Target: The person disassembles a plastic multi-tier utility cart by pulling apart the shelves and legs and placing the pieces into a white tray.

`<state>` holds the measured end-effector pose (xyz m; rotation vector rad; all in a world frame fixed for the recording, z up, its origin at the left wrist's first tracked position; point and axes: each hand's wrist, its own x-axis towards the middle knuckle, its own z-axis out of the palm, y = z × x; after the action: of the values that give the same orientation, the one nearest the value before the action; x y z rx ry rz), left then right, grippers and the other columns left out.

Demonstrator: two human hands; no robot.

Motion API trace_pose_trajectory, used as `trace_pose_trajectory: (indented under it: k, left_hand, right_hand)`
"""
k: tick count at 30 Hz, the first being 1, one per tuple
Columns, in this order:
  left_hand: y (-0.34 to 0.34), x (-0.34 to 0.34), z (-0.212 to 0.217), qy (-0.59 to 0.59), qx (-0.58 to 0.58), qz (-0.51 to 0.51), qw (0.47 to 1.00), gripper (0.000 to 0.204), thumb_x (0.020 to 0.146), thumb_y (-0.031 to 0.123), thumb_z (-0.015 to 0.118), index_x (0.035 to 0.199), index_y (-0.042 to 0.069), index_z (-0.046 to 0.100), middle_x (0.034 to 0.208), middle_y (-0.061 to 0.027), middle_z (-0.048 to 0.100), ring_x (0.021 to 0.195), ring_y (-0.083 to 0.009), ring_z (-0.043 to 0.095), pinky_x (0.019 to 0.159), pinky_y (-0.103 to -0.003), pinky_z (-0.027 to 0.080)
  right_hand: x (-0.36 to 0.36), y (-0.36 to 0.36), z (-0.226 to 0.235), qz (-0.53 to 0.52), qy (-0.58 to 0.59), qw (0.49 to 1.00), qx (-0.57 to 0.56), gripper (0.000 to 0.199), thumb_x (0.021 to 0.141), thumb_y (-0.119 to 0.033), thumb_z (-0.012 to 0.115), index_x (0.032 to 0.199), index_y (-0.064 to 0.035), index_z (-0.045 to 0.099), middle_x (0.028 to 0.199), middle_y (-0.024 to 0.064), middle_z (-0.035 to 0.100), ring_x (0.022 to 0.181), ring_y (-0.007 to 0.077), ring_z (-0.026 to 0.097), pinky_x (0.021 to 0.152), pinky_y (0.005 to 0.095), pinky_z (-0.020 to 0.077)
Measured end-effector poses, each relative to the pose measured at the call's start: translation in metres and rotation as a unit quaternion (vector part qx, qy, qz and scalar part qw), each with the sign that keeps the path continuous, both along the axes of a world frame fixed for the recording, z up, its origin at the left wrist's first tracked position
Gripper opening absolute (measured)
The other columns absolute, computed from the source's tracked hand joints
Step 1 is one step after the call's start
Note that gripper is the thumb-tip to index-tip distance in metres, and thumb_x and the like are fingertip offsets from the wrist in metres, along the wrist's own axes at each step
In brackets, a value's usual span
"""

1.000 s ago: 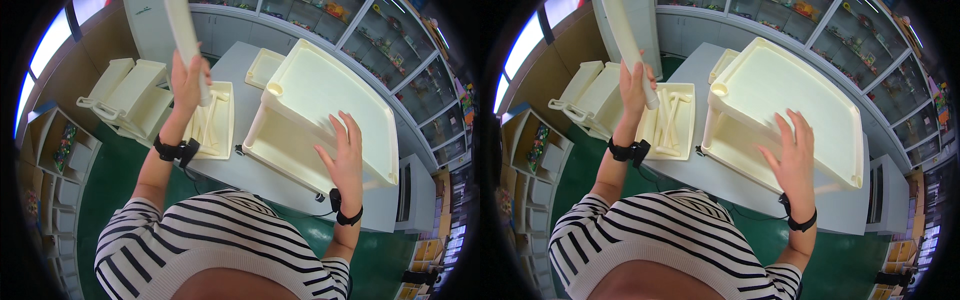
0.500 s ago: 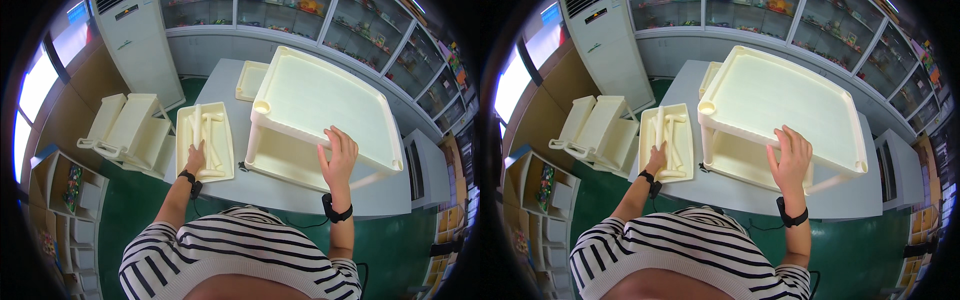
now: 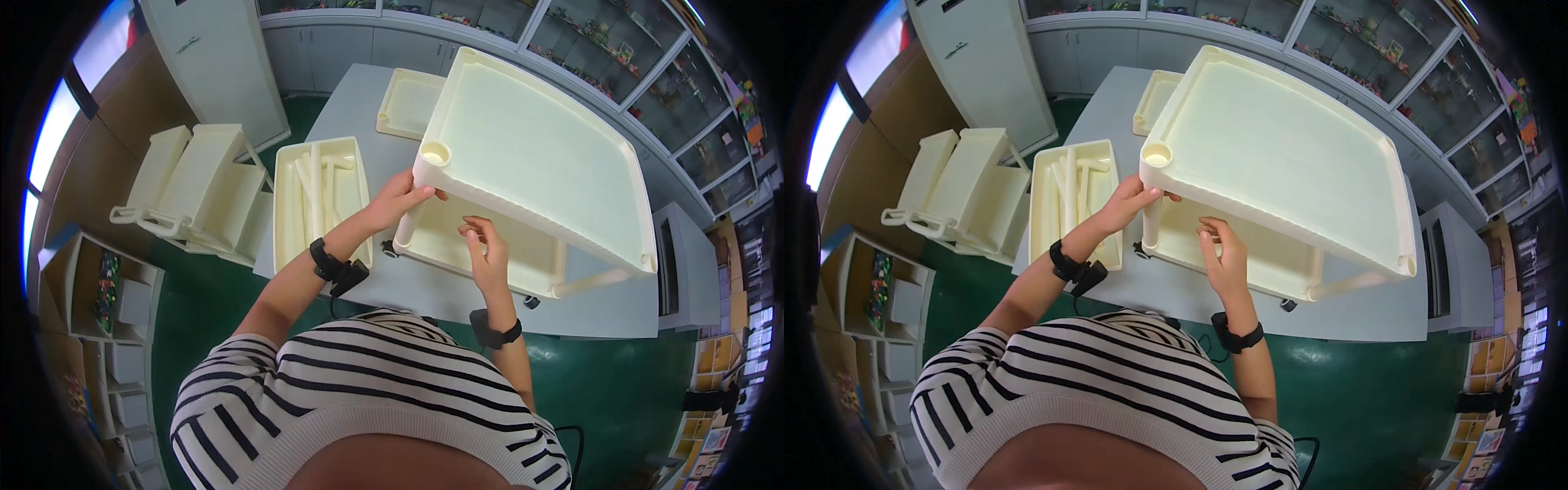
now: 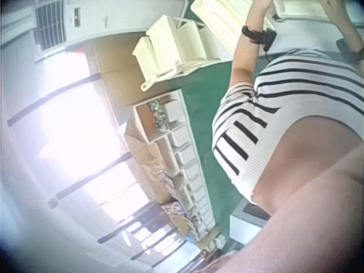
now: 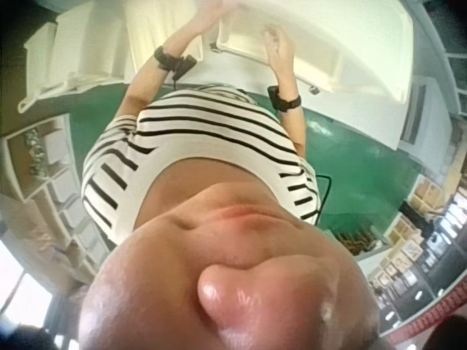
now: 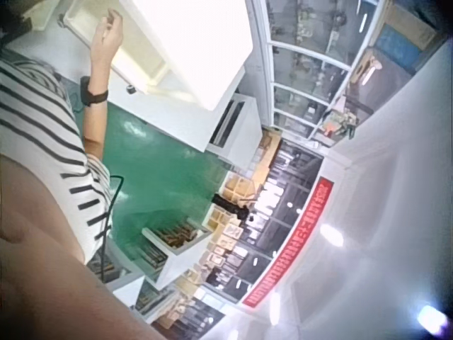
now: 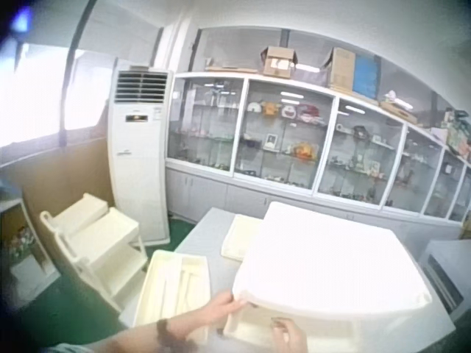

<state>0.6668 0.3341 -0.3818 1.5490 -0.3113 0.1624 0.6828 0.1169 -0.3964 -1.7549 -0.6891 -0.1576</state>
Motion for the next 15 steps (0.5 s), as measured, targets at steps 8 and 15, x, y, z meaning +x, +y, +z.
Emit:
trace_pose_trajectory:
  k: [8,15]
  left_hand:
    - [-0.006,-0.006,-0.009,-0.093,-0.065,-0.018,0.993,0.055,0.094,0.05,0.04,0.116,0.0,0.045,0.093,-0.0072,0.055,0.087,-0.0149,0.053,0.082,-0.03,0.043]
    - [-0.026,0.002,-0.009,-0.092,-0.117,0.026,0.989,0.063,0.088,0.062,0.039,0.096,0.001,0.049,0.076,-0.0039,0.052,0.065,-0.0107,0.048,0.061,-0.026,0.042]
  right_hand:
    - [0.004,-0.139,0.013,-0.479,-0.376,0.781,0.138,0.021,0.087,-0.01,0.049,0.092,0.0071,0.06,0.091,0.0178,0.063,0.083,0.0273,0.059,0.076,0.0368,0.047]
    - [0.064,-0.272,0.016,-0.36,-0.055,0.903,0.227,0.053,0.096,-0.032,0.044,0.134,0.0011,0.03,0.14,0.0173,0.03,0.122,0.0231,0.038,0.104,0.0389,0.0291]
